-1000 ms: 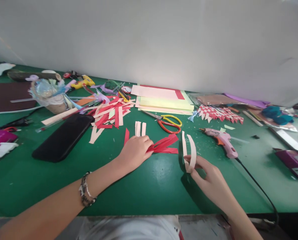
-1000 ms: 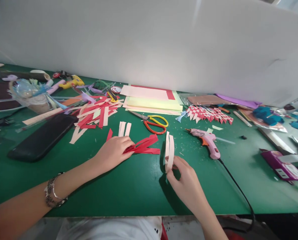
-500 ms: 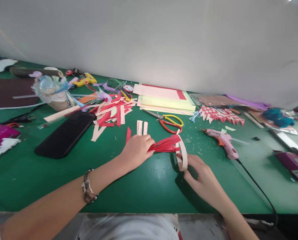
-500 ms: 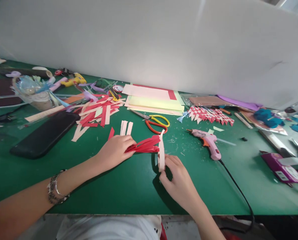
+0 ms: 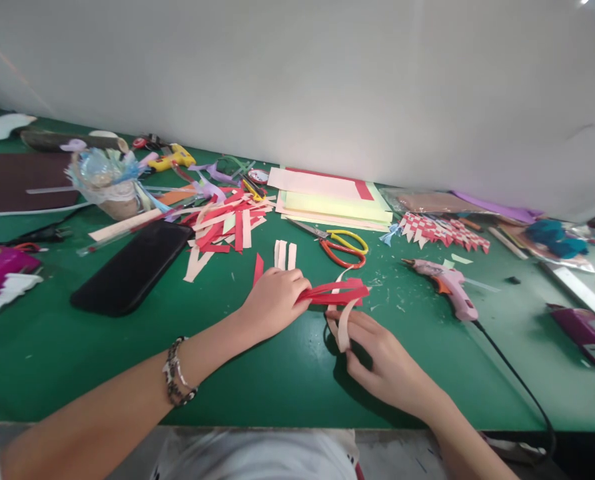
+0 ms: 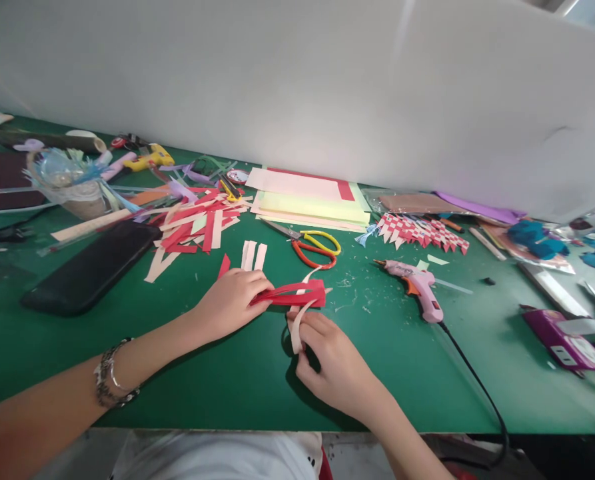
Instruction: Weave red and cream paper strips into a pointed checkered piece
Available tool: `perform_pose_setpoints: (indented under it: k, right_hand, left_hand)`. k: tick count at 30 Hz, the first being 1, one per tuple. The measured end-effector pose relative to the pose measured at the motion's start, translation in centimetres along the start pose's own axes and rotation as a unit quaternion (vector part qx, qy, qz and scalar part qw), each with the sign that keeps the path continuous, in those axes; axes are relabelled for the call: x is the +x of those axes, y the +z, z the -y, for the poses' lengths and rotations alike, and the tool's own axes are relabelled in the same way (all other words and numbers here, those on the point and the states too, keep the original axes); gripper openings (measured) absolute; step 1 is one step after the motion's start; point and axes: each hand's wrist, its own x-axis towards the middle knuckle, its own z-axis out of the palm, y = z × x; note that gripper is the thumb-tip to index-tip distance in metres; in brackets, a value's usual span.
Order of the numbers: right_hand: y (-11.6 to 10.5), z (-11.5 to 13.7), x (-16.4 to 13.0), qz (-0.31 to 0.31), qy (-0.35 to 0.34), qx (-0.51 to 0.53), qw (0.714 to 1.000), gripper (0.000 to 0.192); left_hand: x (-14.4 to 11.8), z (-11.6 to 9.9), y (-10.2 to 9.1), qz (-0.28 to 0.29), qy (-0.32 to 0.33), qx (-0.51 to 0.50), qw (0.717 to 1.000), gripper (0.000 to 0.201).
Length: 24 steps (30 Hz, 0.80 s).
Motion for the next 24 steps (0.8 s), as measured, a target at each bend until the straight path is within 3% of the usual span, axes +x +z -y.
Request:
perform_pose_setpoints:
  k: [12,24]
  right_hand:
    - [0.5,0.0,1.0,0.016,-0.027,-0.023,0.999,0.022]
    - [1.0,-0.2,2.0,0.025,-0.017,-0.065,0.997,0.019]
  left_hand:
    - [0.0,-0.3,-0.3,-0.039,-0.025,0.002,0.999,0.022]
    - [-0.1,-0.4,-0.7,-0.035,-0.055,0.044,0.997,0.019]
